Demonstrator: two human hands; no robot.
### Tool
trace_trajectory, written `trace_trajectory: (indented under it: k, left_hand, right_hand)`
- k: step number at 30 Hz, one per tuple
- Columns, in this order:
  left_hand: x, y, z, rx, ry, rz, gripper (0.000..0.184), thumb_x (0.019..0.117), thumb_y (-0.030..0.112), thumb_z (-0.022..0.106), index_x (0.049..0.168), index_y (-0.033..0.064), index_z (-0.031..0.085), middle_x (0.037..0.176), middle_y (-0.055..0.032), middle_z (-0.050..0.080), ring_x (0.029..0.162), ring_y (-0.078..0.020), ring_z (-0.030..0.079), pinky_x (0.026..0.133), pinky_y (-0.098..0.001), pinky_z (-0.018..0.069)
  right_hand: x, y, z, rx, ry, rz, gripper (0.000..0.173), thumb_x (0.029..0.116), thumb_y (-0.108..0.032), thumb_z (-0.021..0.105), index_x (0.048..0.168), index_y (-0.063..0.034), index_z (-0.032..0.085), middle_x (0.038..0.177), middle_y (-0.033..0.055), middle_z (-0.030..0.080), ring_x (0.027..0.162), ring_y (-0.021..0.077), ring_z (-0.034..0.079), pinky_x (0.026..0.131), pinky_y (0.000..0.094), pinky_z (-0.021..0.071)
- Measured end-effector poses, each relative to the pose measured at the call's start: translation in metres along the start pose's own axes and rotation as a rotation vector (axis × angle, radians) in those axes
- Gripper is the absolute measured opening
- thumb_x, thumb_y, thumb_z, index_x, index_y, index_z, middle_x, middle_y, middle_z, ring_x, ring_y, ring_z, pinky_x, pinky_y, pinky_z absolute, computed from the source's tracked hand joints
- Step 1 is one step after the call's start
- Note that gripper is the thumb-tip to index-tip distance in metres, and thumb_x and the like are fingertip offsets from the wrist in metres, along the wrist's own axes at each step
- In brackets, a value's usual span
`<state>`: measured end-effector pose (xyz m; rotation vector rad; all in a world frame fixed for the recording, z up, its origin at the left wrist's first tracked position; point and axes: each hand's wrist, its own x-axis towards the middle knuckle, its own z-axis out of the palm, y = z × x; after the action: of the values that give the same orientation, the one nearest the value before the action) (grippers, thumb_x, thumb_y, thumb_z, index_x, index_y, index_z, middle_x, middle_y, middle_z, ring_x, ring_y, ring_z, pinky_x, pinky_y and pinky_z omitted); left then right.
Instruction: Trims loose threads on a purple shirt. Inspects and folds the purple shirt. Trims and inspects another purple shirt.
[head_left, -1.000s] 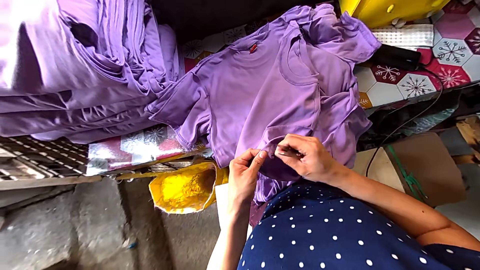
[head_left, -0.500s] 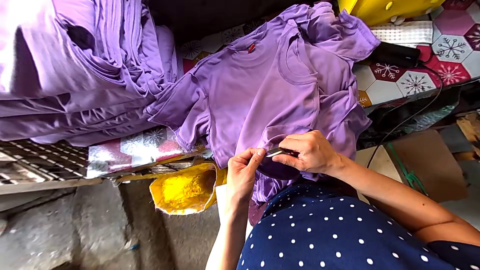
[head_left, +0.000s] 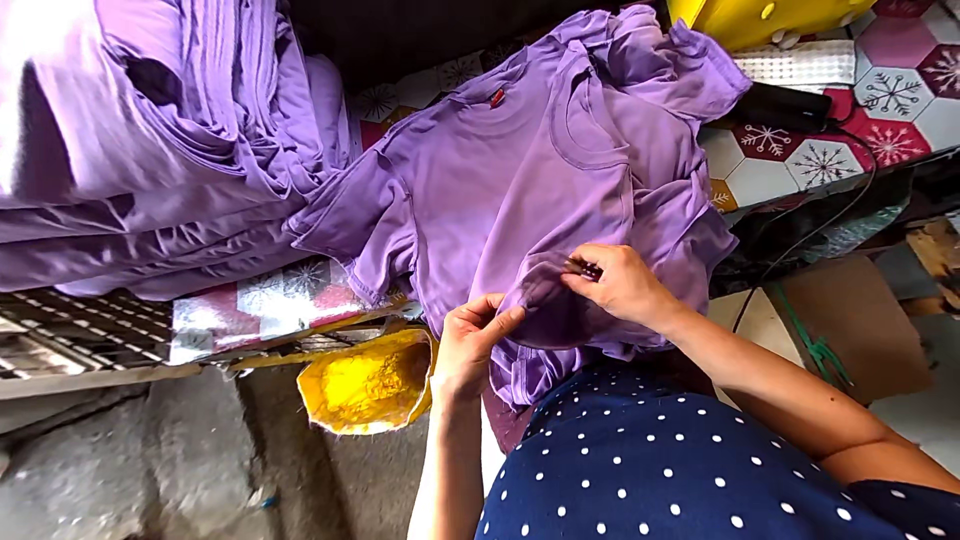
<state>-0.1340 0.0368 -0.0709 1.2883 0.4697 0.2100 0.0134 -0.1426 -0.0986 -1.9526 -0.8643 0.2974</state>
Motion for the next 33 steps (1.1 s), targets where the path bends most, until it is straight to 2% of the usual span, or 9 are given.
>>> trace_trajectory:
  k: [5,9,12,15,18,22,27,31,33]
  left_hand:
    - [0.012,-0.014,-0.033,0.478,0.270,0.376,0.011,0.0824,0.002,0.074,0.090,0.0091,0.072,0.080,0.0077,0.068,0.068,0.0007,0.062,0.063,-0.0183,0.0544]
    - [0.013,-0.022,-0.041,0.491,0.239,0.482,0.015,0.0818,0.000,0.070,0.092,0.0090,0.075,0.083,0.0087,0.062,0.072,0.0016,0.058,0.065,-0.0149,0.0508]
    - [0.011,-0.028,-0.033,0.546,0.266,0.510,0.014,0.0805,0.000,0.070,0.092,0.0058,0.076,0.082,0.0059,0.061,0.071,0.0021,0.057,0.064,-0.0133,0.0495]
    - [0.010,-0.033,-0.040,0.629,0.462,0.590,0.015,0.0795,-0.002,0.070,0.094,-0.0016,0.074,0.082,0.0008,0.061,0.068,0.0030,0.057,0.062,-0.0112,0.0498]
    - [0.011,-0.045,-0.039,0.576,0.637,0.322,0.008,0.0860,-0.002,0.063,0.082,0.0043,0.061,0.061,0.0067,0.057,0.051,0.0043,0.052,0.051,-0.0142,0.0446]
    - [0.005,-0.045,-0.014,-0.212,0.580,-0.143,0.045,0.1106,0.012,0.029,0.077,0.0101,0.059,0.059,0.0020,0.063,0.051,-0.0051,0.061,0.052,-0.0202,0.0537]
    - [-0.015,-0.049,0.001,-0.343,0.460,0.017,0.019,0.1005,-0.001,0.044,0.110,0.0024,0.060,0.083,-0.0036,0.072,0.070,-0.0114,0.071,0.071,-0.0289,0.0625]
    - [-0.021,-0.039,0.009,-0.252,0.470,0.042,0.021,0.0945,-0.012,0.053,0.110,0.0001,0.059,0.077,-0.0016,0.073,0.069,-0.0102,0.072,0.072,-0.0281,0.0627]
    - [-0.024,-0.038,0.013,-0.230,0.448,0.067,0.022,0.0932,-0.012,0.052,0.110,-0.0007,0.061,0.078,-0.0019,0.075,0.071,-0.0107,0.073,0.073,-0.0286,0.0629]
  right_hand:
    - [-0.006,-0.009,-0.010,0.066,0.305,-0.136,0.009,0.0893,-0.008,0.065,0.094,-0.0002,0.067,0.074,0.0024,0.062,0.058,0.0008,0.051,0.052,0.0151,0.0428]
    - [-0.003,-0.010,0.016,0.178,0.049,-0.009,0.072,0.0746,-0.035,0.091,0.129,0.0006,0.060,0.111,0.0116,0.069,0.075,0.0132,0.065,0.065,0.0330,0.0575]
    - [0.001,-0.006,0.050,0.265,0.044,-0.051,0.026,0.0822,-0.011,0.078,0.104,0.0016,0.072,0.094,0.0098,0.071,0.077,0.0119,0.066,0.068,0.0284,0.0559]
    - [-0.006,0.002,0.058,0.129,0.183,-0.433,0.008,0.0857,-0.005,0.068,0.089,0.0018,0.070,0.085,0.0099,0.068,0.073,0.0125,0.065,0.063,0.0258,0.0555]
    - [-0.018,0.010,0.064,-0.074,0.113,-0.684,0.010,0.0909,-0.009,0.064,0.091,-0.0011,0.070,0.086,0.0114,0.072,0.066,0.0167,0.068,0.052,0.0299,0.0524]
    - [-0.028,0.023,0.081,-0.124,0.015,-0.728,0.014,0.0960,-0.010,0.057,0.095,-0.0024,0.069,0.086,0.0112,0.071,0.062,0.0186,0.066,0.049,0.0310,0.0500]
    - [-0.033,0.024,0.083,0.004,-0.077,-0.619,0.015,0.0940,-0.013,0.061,0.095,-0.0019,0.072,0.086,0.0117,0.071,0.065,0.0193,0.067,0.050,0.0339,0.0506]
    - [-0.024,-0.001,0.080,0.173,0.057,-0.419,0.037,0.0887,-0.029,0.080,0.106,0.0017,0.073,0.097,0.0119,0.072,0.082,0.0144,0.070,0.068,0.0303,0.0589]
    - [-0.016,-0.008,0.084,0.198,0.096,-0.388,0.027,0.0864,-0.018,0.081,0.103,0.0023,0.073,0.097,0.0121,0.072,0.083,0.0147,0.070,0.070,0.0298,0.0596]
